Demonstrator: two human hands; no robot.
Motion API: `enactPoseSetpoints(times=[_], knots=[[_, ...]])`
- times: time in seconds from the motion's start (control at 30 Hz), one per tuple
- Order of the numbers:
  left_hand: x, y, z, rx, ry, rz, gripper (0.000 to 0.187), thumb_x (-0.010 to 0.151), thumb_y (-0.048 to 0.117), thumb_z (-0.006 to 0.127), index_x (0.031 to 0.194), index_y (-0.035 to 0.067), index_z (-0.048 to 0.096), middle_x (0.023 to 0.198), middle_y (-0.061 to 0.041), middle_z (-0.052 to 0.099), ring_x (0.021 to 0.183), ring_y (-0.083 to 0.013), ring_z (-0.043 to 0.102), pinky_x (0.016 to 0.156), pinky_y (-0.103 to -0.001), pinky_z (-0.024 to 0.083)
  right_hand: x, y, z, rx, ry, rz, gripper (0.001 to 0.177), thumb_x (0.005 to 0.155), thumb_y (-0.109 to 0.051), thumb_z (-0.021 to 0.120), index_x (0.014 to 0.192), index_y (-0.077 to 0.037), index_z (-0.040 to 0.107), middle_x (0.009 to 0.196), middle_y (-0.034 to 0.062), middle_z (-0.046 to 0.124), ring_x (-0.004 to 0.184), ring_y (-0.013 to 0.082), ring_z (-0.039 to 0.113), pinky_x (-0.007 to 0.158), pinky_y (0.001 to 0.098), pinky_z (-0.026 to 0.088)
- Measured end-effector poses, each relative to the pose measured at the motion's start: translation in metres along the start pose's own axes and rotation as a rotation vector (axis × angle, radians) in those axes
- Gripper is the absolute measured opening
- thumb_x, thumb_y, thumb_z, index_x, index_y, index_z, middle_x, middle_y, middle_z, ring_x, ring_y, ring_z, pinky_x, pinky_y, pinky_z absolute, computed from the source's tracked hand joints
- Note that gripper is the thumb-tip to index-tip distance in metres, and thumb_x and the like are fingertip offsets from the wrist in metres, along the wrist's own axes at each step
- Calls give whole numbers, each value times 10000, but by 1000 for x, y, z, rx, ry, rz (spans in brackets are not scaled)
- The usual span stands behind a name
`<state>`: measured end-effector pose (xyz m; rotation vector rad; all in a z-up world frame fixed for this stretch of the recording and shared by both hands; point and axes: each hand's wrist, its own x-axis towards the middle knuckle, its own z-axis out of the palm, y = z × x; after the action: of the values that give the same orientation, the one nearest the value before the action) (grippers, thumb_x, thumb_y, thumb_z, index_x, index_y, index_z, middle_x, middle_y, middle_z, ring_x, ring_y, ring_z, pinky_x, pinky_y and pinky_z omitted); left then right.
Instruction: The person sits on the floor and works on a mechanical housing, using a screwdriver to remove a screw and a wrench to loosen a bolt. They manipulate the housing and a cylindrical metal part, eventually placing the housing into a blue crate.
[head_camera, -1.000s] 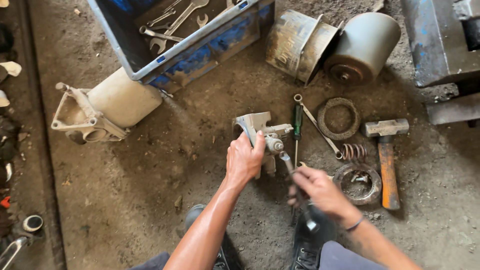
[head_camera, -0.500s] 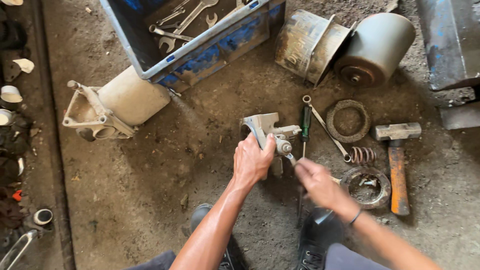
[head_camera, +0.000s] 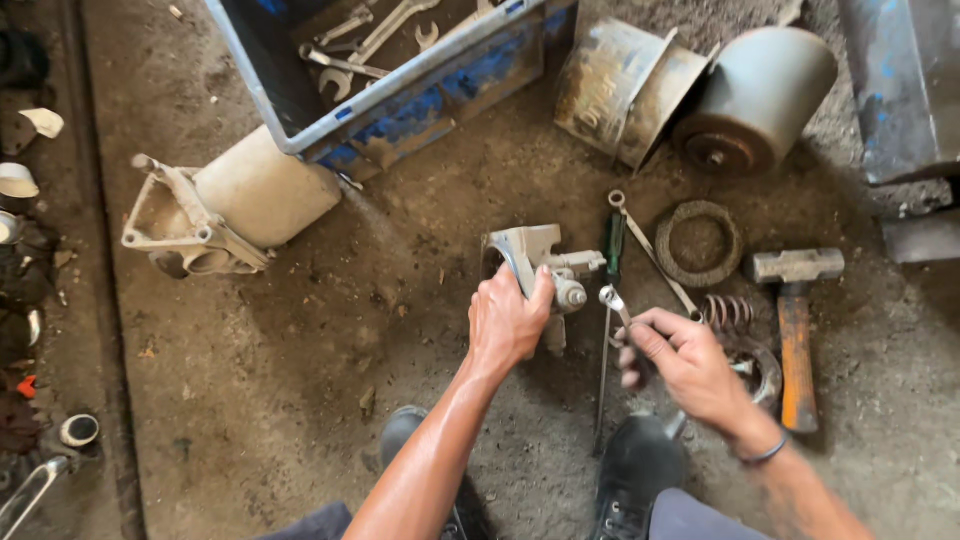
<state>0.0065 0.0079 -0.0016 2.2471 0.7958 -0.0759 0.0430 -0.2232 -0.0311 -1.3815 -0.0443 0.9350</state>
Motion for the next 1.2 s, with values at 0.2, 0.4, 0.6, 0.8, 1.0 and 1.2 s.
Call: enactPoseSetpoints(times=[0.2,0.4,0.6,0.8,1.0,1.2], knots=[[-2,8,-5,-8,-1,-24,476,896,460,585,1086,46,722,923,-287,725,916,-495,688,815,-557,542,-17,2,43,320,11,170,317,1017,-273,523,1054,22,635,782,132,701,634,253,739,568,386,607],[-4,10,-7,-8,-18,-41,500,904,470,579,1080,22,714,923,-297,721,924,-499,689,822,-555,547,-14,-12,63,373,21,187,292,980,-272,524,1057,-2,601,792,140,722,686,276,773,644,406,648],[-2,9,-8,-16,-28,-25,512,897,469,578,1064,3,712,922,-304,718,923,-503,687,821,-564,541,-14,-7,50,317,-31,168,291,1019,-272,522,1080,-2,614,744,96,658,597,197,668,535,350,573],[1,1,-9,17,-46,9,529,910,476,585,1046,-21,706,930,-322,708,924,-515,681,840,-574,535,17,-22,-23,-687,-98,56,289,955,-297,603,1126,-134,769,660,26,660,586,90,556,552,270,485],[-1,2,-10,-8,-33,8,530,903,476,584,1036,-24,701,925,-326,702,918,-526,670,831,-586,527,44,-74,-129,-629,-175,270,211,851,-210,763,984,-48,776,681,72,687,571,149,545,523,342,455],[-2,3,-8,13,-24,3,532,909,479,579,1041,-25,688,906,-322,703,910,-517,679,823,-583,535,94,-111,-53,100,46,-182,194,1038,-181,691,977,-3,645,774,14,579,639,108,537,593,265,460]])
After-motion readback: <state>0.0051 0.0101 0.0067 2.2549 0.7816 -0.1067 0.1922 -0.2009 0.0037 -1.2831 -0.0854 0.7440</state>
